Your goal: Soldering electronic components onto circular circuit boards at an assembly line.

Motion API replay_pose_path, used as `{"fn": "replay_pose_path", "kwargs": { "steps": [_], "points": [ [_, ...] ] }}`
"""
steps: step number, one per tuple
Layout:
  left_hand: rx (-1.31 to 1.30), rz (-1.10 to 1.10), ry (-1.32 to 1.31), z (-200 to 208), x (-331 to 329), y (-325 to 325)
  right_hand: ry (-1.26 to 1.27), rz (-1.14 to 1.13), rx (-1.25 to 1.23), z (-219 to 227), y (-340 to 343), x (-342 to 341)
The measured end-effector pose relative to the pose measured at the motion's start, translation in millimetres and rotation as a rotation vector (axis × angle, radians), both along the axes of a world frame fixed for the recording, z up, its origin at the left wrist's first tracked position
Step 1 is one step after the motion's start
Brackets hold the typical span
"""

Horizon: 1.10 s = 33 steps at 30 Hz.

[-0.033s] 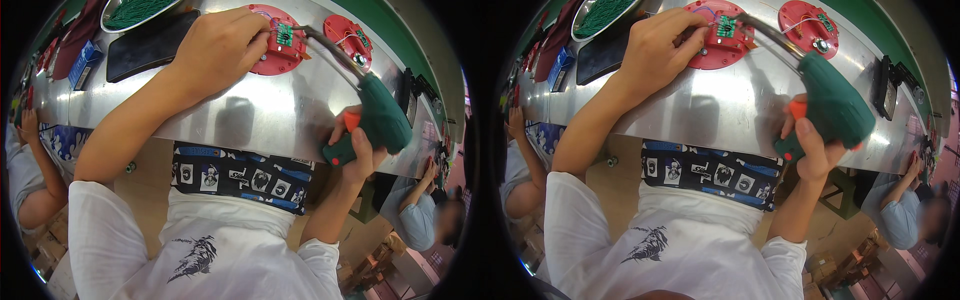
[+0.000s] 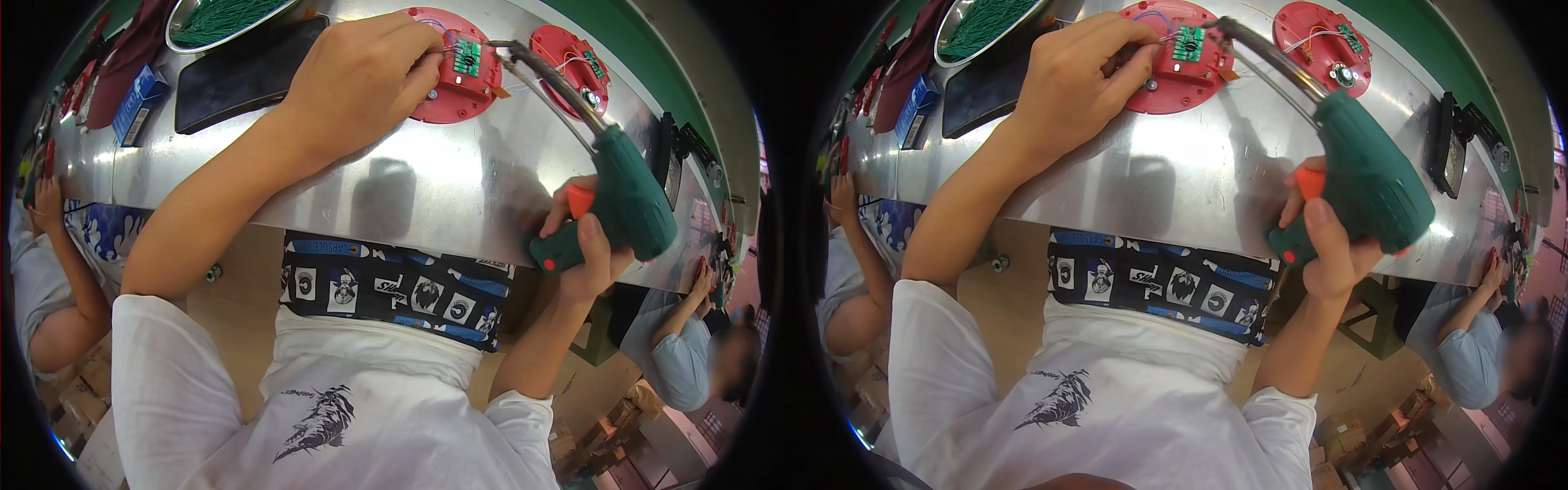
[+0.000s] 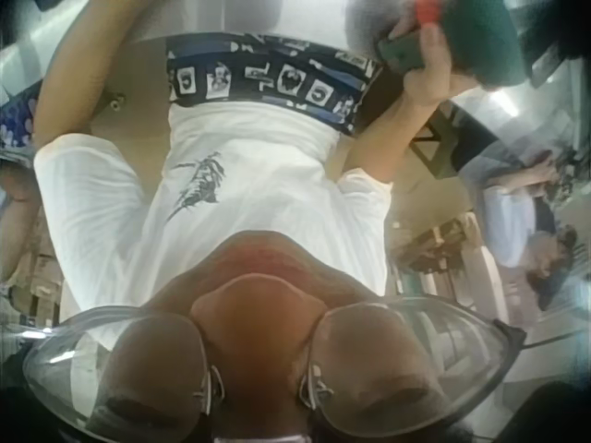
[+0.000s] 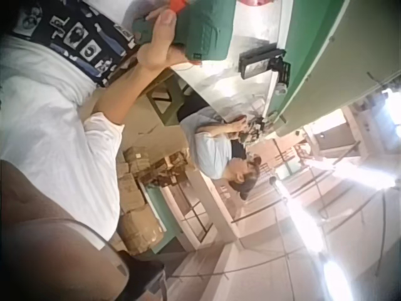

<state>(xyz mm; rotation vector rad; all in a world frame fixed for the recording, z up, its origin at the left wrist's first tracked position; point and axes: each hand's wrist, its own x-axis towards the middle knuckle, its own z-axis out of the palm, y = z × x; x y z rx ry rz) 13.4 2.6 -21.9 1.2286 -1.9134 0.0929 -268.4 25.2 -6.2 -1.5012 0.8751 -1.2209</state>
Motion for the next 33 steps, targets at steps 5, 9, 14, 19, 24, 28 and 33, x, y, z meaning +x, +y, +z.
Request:
{"fn": "replay_pose_path", "kwargs": {
  "steps": [5,9,14,19,24,28,33],
  "points": [
    [-0.023,-0.031,0.007,-0.6,2.6,-1.4,-0.043,-0.042,-0.026,-2.5,2.2,-2.4],
    [-0.017,-0.034,0.015,-1.2,2.6,-1.8,-0.044,-0.058,-0.014,-4.7,4.1,-3.3],
    [0.007,-0.045,0.021,-0.1,1.4,-0.2,-0.028,-0.043,-0.041,-5.6,8.1,-2.9],
    [-0.017,-0.028,0.034,3.8,1.4,1.0,-0.018,-0.057,-0.032,-3.9,10.1,-2.8],
    [-0.117,-0.067,0.011,3.8,3.6,-0.7,0.052,-0.017,-0.064,-2.1,9.9,-4.5],
    [-0.042,-0.053,0.041,2.0,-0.2,0.5,0.088,0.004,-0.046,-2.4,9.5,-9.8],
    [-0.017,-0.063,0.001,-0.3,1.0,0.1,0.091,0.046,-0.037,0.7,9.3,-6.9]
  ]
}}
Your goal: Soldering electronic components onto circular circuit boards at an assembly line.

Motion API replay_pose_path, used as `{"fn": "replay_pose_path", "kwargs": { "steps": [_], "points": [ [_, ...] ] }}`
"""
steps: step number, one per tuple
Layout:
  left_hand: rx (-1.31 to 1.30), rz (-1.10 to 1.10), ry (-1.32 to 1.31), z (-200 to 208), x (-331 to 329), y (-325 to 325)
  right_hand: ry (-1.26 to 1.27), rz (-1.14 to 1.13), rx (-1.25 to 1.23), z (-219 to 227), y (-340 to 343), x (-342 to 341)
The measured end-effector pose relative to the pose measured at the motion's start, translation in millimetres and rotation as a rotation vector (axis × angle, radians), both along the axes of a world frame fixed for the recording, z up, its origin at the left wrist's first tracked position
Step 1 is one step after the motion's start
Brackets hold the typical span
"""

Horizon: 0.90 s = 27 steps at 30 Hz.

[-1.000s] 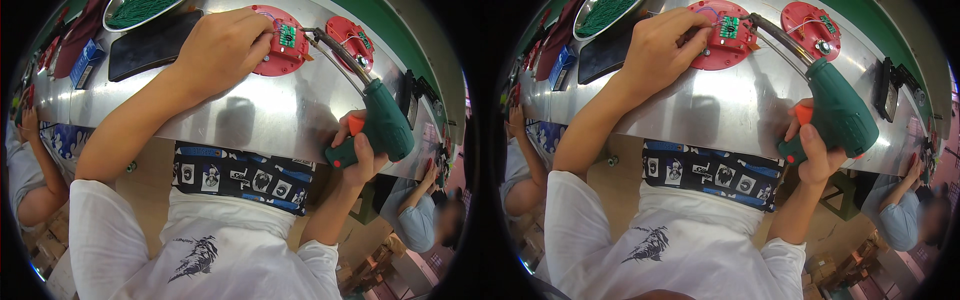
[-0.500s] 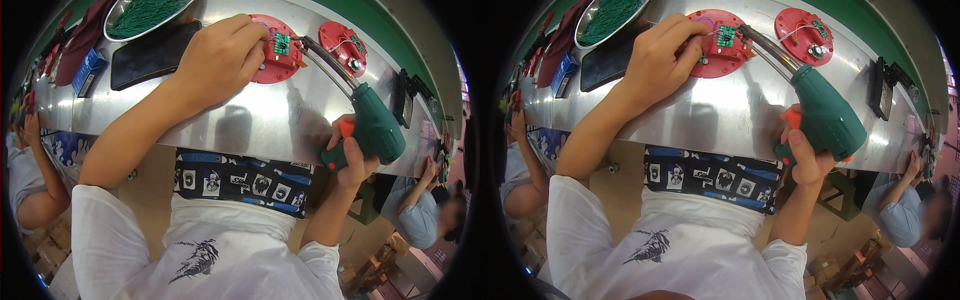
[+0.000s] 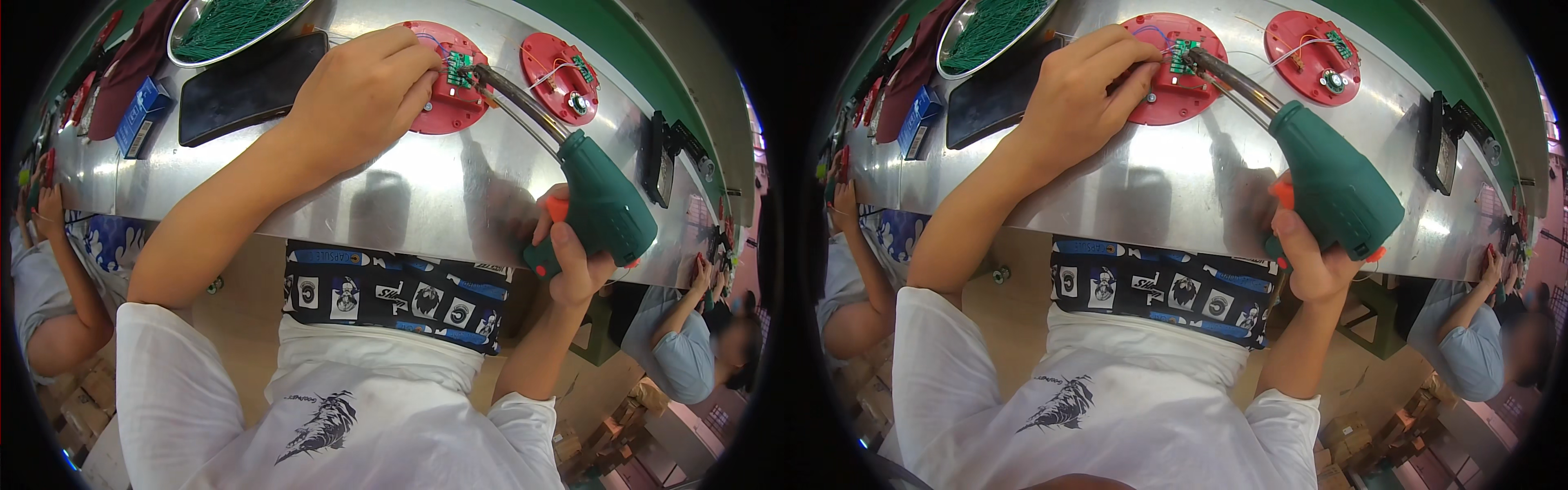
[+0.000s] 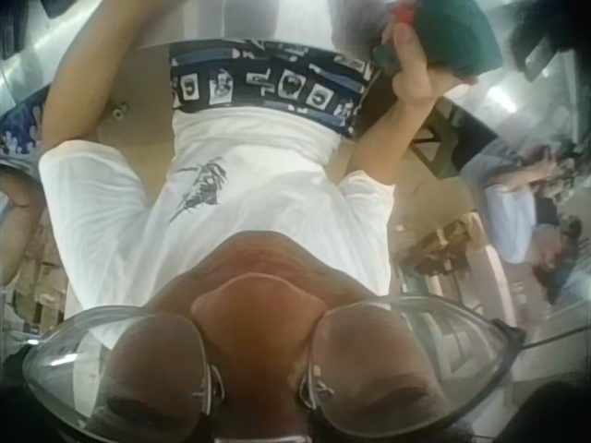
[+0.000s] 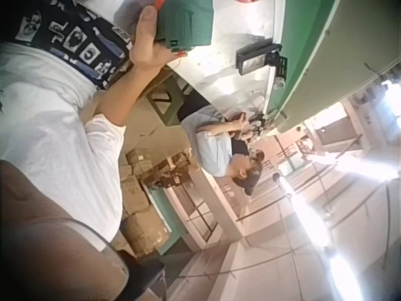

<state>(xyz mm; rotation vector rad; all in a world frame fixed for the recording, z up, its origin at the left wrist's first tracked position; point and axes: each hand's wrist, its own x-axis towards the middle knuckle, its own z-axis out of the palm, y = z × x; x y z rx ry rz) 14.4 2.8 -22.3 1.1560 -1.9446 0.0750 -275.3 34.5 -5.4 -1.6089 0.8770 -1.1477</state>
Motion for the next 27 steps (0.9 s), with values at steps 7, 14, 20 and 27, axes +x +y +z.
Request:
{"fn": "replay_pose_path", "kwargs": {
  "steps": [7,14,20,27],
  "points": [
    [0.009,0.01,-0.016,1,1,1,-0.058,0.012,0.015,0,-1,1],
    [-0.044,0.049,0.009,8,2,0,-0.148,-0.06,0.014,-7,-2,-1],
    [0.203,-0.102,0.402,50,0,15,-0.161,-0.099,0.018,-9,-2,0],
    [-0.012,-1.158,0.799,25,35,-34,-0.187,-0.098,0.022,-8,-4,1]
  ]
}}
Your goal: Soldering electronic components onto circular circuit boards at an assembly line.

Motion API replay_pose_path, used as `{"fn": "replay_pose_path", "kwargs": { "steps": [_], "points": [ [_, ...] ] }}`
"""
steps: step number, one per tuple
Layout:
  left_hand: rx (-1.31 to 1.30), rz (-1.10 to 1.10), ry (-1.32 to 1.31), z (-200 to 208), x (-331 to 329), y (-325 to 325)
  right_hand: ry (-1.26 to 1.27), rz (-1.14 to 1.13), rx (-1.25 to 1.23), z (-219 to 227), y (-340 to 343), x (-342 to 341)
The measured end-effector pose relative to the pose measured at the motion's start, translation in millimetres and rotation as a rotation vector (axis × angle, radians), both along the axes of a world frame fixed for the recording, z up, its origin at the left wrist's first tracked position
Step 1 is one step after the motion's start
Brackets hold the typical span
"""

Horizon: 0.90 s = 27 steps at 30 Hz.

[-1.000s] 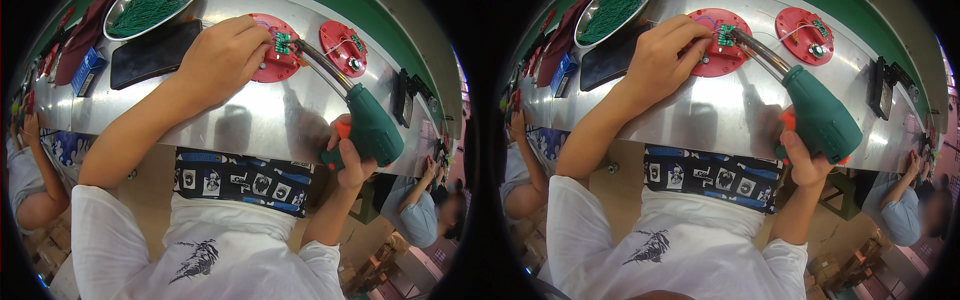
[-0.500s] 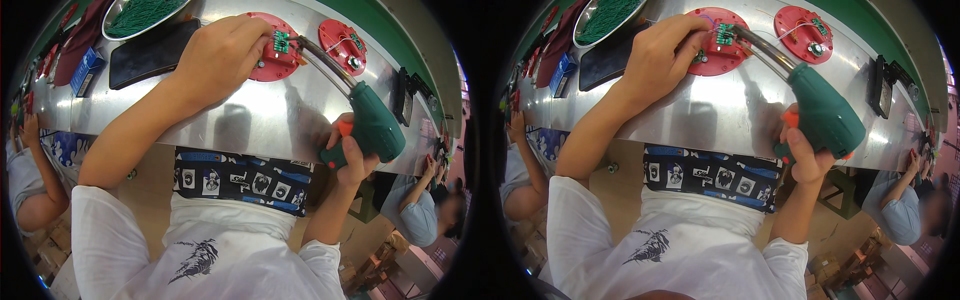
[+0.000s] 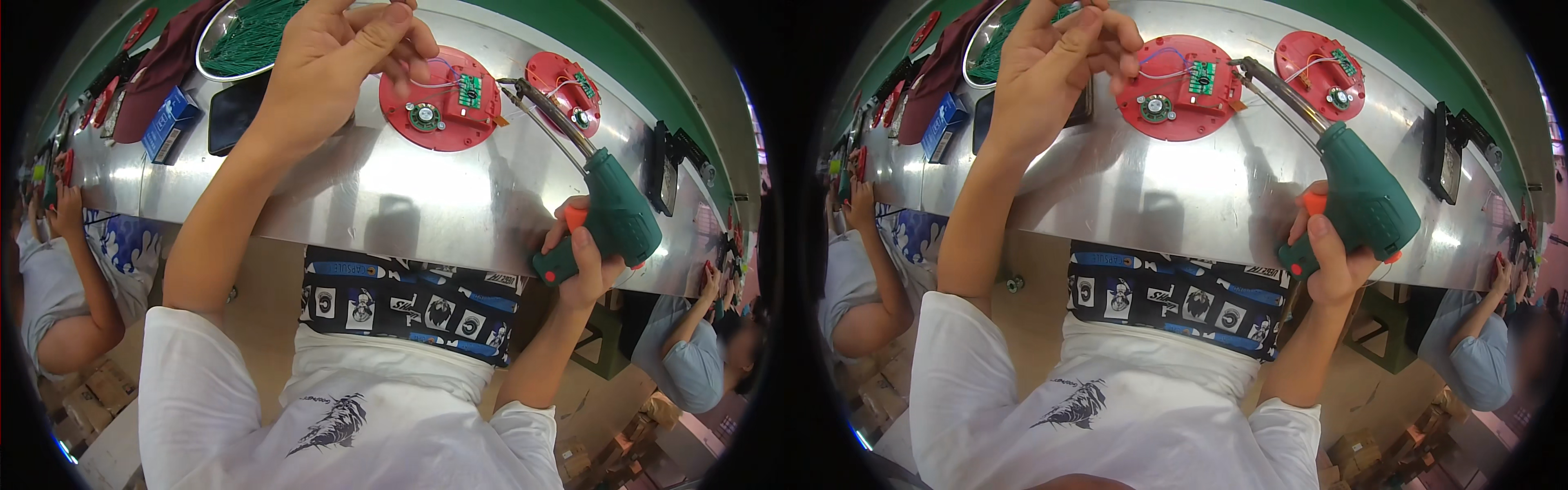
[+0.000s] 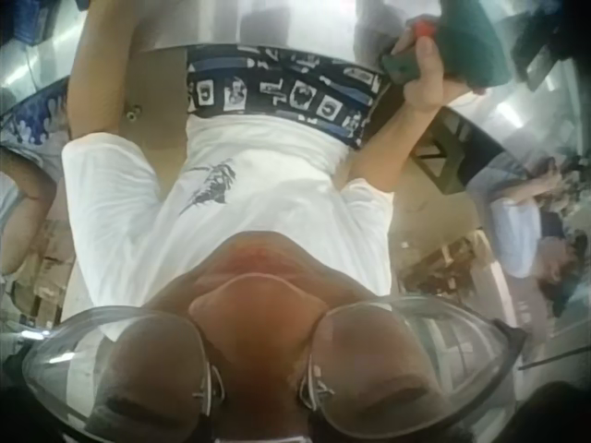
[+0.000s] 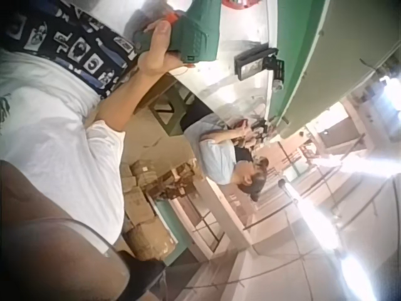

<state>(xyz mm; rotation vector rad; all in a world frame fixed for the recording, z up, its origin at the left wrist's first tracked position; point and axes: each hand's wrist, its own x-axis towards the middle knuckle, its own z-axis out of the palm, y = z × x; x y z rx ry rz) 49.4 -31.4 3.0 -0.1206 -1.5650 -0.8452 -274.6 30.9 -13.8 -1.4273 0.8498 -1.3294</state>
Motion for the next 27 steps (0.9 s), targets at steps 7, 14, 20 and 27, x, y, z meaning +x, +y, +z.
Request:
{"fn": "replay_pose_path", "kwargs": {
  "steps": [7,14,20,27],
  "points": [
    [0.953,0.269,-0.066,38,-6,41,0.012,-0.001,0.007,0,0,-3],
    [0.807,0.381,-0.223,29,-12,41,0.024,-0.024,0.029,1,1,-2],
    [0.856,0.502,-0.253,39,-20,44,0.013,-0.01,0.025,1,1,-2],
    [0.813,0.611,-0.473,16,-7,38,0.022,-0.037,0.029,1,1,-1]
  ]
}}
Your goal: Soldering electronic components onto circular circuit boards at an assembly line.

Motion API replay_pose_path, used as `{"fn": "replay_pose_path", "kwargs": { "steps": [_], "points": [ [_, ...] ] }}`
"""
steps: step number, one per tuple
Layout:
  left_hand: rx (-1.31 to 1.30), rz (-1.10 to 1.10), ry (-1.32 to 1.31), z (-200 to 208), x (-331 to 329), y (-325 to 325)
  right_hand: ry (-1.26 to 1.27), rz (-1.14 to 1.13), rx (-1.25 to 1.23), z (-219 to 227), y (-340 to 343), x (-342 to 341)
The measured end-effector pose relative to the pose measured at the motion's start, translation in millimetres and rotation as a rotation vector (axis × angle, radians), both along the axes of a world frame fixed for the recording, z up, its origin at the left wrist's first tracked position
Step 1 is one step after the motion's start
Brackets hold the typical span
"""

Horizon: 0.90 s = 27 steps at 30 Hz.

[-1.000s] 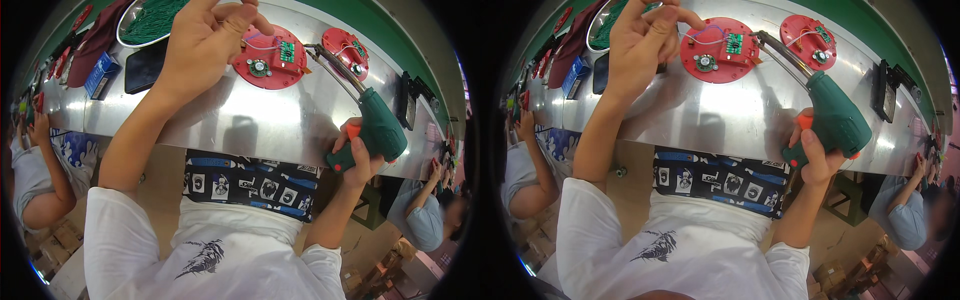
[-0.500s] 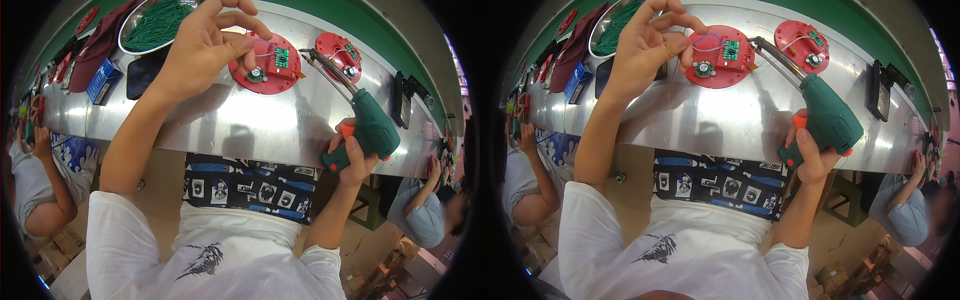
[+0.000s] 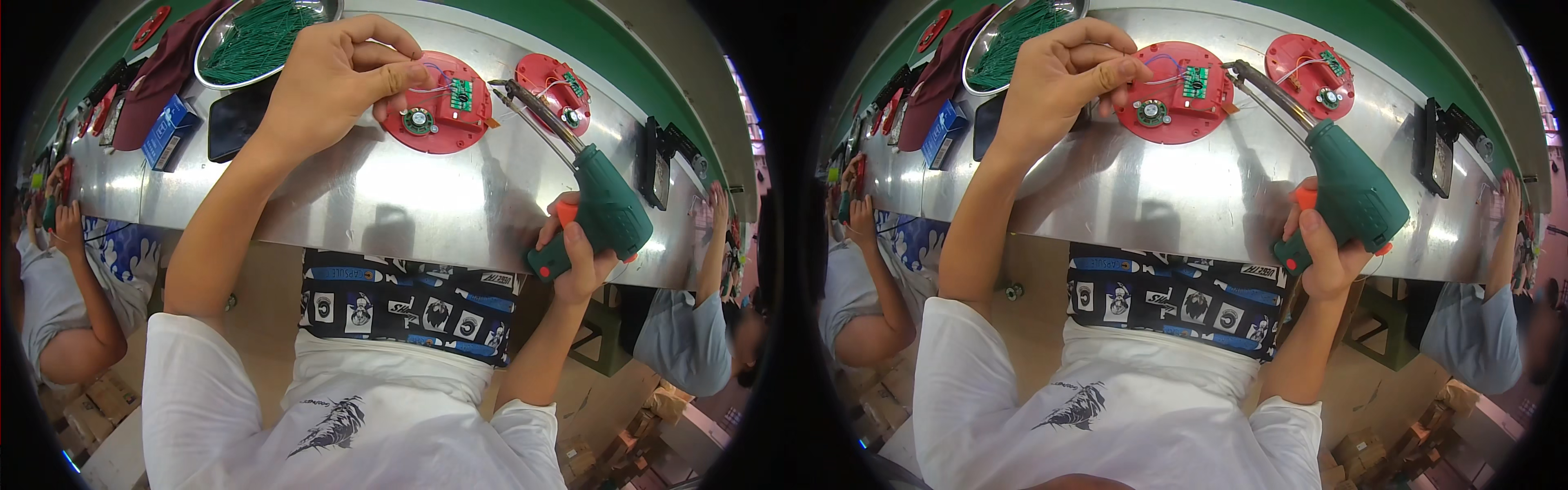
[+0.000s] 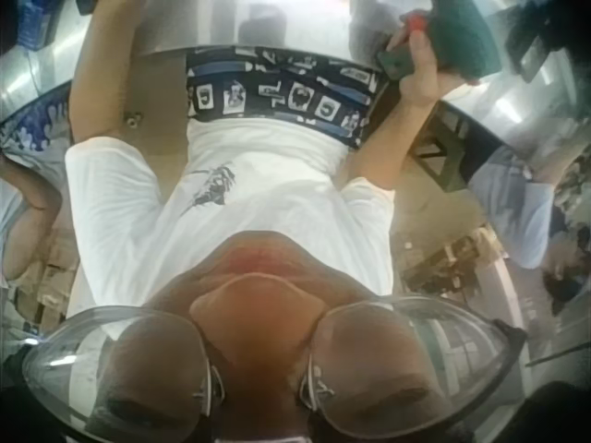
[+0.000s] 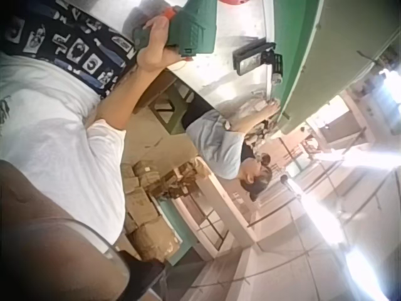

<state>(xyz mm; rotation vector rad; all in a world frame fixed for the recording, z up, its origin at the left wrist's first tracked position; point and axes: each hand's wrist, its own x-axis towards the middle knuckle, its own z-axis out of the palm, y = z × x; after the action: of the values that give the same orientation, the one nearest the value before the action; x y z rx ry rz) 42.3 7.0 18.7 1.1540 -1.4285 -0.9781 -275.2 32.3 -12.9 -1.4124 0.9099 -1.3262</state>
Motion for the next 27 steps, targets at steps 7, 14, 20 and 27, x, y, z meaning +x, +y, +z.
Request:
{"fn": "replay_pose_path", "kwargs": {
  "steps": [7,14,20,27],
  "points": [
    [-0.233,0.15,-0.281,-12,-9,0,0.023,0.06,-0.039,1,3,2],
    [-0.632,0.121,-0.626,-24,-18,-5,0.099,0.097,-0.146,-5,2,-3],
    [-0.655,0.172,-0.671,-29,-23,-5,0.074,0.095,0.019,3,2,1],
    [-0.638,0.172,-0.722,-37,-31,-6,0.055,0.103,0.005,-1,1,0]
  ]
}}
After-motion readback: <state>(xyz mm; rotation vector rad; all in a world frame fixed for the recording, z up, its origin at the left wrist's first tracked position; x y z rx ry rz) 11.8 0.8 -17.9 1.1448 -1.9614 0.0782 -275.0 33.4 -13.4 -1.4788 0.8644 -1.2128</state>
